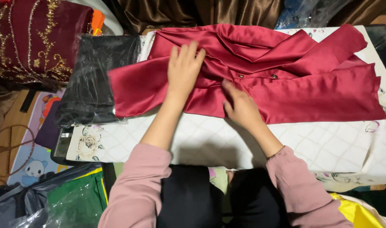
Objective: Smoothing and arranging a red satin garment on a table
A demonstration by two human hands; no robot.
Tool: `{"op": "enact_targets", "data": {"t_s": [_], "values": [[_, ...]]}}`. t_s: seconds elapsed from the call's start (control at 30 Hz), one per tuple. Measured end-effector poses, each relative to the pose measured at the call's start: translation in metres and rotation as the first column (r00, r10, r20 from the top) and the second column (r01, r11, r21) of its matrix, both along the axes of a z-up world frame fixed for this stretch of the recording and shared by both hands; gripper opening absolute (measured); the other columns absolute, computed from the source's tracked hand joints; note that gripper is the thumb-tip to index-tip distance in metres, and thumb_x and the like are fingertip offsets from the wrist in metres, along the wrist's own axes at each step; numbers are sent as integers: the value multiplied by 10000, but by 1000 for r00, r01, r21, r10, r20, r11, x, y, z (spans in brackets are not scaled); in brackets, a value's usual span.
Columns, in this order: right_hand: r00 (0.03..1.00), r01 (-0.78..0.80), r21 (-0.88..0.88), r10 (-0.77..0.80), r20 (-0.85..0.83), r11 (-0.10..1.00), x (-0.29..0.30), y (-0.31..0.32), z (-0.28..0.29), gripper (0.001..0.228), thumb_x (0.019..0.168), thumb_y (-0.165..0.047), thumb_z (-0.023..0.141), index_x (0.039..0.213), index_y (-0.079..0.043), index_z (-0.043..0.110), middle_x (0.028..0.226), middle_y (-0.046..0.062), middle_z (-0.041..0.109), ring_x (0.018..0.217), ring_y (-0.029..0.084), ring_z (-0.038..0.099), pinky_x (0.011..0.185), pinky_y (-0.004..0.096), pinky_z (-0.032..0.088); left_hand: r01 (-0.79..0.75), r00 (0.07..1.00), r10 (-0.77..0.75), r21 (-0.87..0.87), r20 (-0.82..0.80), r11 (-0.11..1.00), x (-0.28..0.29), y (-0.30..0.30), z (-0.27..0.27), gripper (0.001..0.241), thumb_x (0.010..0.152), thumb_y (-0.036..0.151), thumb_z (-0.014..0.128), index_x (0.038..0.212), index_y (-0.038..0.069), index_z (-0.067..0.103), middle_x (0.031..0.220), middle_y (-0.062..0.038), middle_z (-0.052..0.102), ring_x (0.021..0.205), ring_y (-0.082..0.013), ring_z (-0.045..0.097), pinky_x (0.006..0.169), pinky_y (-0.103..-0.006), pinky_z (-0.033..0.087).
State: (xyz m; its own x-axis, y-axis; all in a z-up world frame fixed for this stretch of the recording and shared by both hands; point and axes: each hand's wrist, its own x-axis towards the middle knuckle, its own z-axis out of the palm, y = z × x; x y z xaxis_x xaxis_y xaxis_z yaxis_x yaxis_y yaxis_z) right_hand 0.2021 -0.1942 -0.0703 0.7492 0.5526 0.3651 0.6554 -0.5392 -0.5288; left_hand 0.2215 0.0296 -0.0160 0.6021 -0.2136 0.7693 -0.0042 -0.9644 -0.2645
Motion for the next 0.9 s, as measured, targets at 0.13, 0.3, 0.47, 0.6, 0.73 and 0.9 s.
{"op": "enact_targets", "data": {"t_s": [0.13, 0.3, 0.47, 0.6, 0.73, 0.9], "values": [[986, 18, -361, -75, -146, 933, 11, -4, -27, 469, 948, -340, 647, 1406, -243, 629, 1308, 76, 671, 1263, 318, 612, 993, 500, 502, -122, 986, 106, -122, -130, 985, -8, -4, -44, 302, 991, 167, 588, 1278, 186, 681, 1300, -138, 618, 1180, -296, 593, 898, -460, 454], [999, -44, -465, 32, -33, 884, -7, 5, -3, 713, 781, -625, 744, 1408, -306, 625, 1173, 67, 620, 1152, 300, 594, 895, 454, 482, -623, 782, 587, -240, -210, 744, -36, 11, -69, 468, 1040, 142, 555, 1484, 270, 482, 1330, -186, 546, 1111, -367, 584, 719, -490, 466], [983, -20, -481, 105, 150, 876, 3, 8, -54, 334, 853, -426, 712, 1178, -352, 721, 999, -16, 655, 1008, 209, 647, 829, 376, 471, -832, 462, 477, -179, -748, 525, -68, 52, -41, 606, 827, 362, 766, 1398, 313, 569, 1580, -168, 327, 1356, -448, 356, 885, -619, 387], [978, -11, -458, 106, 182, 889, 0, 5, -57, 217, 837, -355, 699, 1048, -349, 750, 959, -36, 699, 977, 192, 695, 820, 360, 488, -853, 417, 259, -277, -871, 442, -74, 114, -61, 784, 555, 1, 903, 1235, 354, 736, 1206, -147, 470, 940, -514, 697, 673, -618, 592], [991, -87, -425, 124, 59, 901, -4, 2, -36, 318, 856, -343, 667, 1161, -300, 747, 1121, 29, 754, 1136, 228, 698, 896, 383, 490, -680, 675, 228, -472, -702, 562, -77, 33, 42, 313, 873, -65, 625, 1096, 95, 773, 1239, -212, 485, 871, -561, 710, 676, -634, 625], [984, -152, -121, 138, -112, 981, -14, 0, 9, 186, 777, -139, 556, 887, -83, 696, 928, 87, 763, 792, 395, 669, 665, 462, 521, 51, 980, -132, -445, -152, 894, -39, -18, 61, 285, 904, 55, 702, 1185, 48, 654, 1331, -188, 522, 1142, -360, 624, 879, -439, 589]]}}
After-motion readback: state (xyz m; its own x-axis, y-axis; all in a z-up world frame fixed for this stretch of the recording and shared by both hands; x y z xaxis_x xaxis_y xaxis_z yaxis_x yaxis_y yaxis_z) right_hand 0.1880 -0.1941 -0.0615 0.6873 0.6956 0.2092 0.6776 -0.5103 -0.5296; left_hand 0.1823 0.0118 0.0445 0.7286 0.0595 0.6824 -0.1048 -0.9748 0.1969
